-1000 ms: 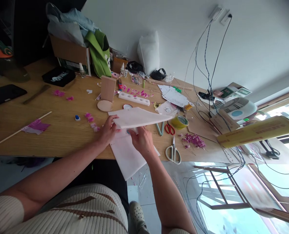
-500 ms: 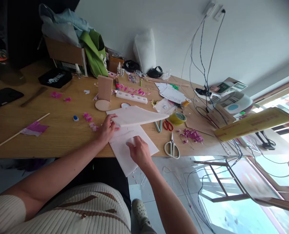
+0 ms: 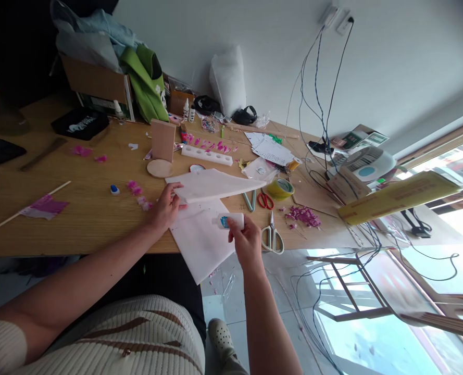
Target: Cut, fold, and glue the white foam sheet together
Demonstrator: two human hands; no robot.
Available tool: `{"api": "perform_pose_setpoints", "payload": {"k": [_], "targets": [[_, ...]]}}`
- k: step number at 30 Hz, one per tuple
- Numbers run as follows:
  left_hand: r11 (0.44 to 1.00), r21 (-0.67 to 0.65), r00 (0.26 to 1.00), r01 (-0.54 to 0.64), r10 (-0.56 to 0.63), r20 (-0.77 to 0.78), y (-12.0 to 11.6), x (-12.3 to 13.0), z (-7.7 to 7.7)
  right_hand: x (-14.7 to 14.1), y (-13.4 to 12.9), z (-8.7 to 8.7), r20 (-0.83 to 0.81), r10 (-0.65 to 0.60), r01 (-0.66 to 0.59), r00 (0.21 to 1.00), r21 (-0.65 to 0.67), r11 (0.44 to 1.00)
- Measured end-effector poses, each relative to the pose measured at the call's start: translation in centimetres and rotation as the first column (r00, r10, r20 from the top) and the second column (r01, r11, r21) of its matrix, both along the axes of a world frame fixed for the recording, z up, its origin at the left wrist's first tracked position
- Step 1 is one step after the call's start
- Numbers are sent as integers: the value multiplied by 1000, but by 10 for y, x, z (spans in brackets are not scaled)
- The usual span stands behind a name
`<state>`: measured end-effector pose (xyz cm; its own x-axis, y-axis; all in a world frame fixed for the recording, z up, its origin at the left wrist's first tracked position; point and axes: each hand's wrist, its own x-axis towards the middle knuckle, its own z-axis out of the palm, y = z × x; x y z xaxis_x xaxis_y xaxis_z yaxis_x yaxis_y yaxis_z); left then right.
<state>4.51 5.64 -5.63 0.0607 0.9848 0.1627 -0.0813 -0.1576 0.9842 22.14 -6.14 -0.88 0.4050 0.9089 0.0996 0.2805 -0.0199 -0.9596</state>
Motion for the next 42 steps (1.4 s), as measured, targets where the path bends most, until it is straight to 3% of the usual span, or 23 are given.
{"api": "perform_pose_setpoints", "payload": {"k": [4, 7, 11, 14, 16, 19, 22, 25, 27, 31, 38, 42], "targets": [[1000, 6, 1000, 1, -1, 4, 1, 1, -1, -7, 3, 7, 493, 59, -61, 868, -11, 998], [1000, 10, 1000, 3, -3, 6, 1, 1, -3, -7, 3, 10, 545, 43, -54, 837, 5, 999], [1000, 5, 1000, 7, -7, 2, 3, 1, -6, -9, 0, 5, 639, 131, -132, 758, -46, 990], [1000, -1, 1000, 12, -12, -1, 3, 1, -6, -11, -1, -3, 616, 49, -61, 786, -1, 998], [1000, -3, 1000, 16, -16, -1, 3, 1, -5, -8, 0, -8, 588, 67, -59, 806, -33, 998], [1000, -9, 1000, 18, -18, -4, 2, 0, -3, 2, -2, -12, 463, 133, -66, 877, -159, 985], [1000, -10, 1000, 7, -7, -11, 1, 0, -1, 12, -7, -13, 89, 170, -151, 981, -187, 971], [1000, -12, 1000, 7, -7, -14, 0, 0, 1, 17, -14, -15, -318, 179, -212, 931, -71, 975], [1000, -15, 1000, 11, -11, -14, 0, 0, 2, 18, -17, -17, -455, 170, -188, 874, 6, 982], [1000, -18, 1000, 13, -13, -17, 0, 0, 2, 16, -18, -19, -510, 213, -177, 834, 119, 977], [1000, 3, 999, 18, -18, -28, 0, 0, 3, 8, -14, -21, -634, 239, -175, 735, 163, 971], [1000, 16, 999, 18, -17, -45, 0, -1, 2, 14, -13, -6, -608, 333, -253, 721, 216, 943]]}}
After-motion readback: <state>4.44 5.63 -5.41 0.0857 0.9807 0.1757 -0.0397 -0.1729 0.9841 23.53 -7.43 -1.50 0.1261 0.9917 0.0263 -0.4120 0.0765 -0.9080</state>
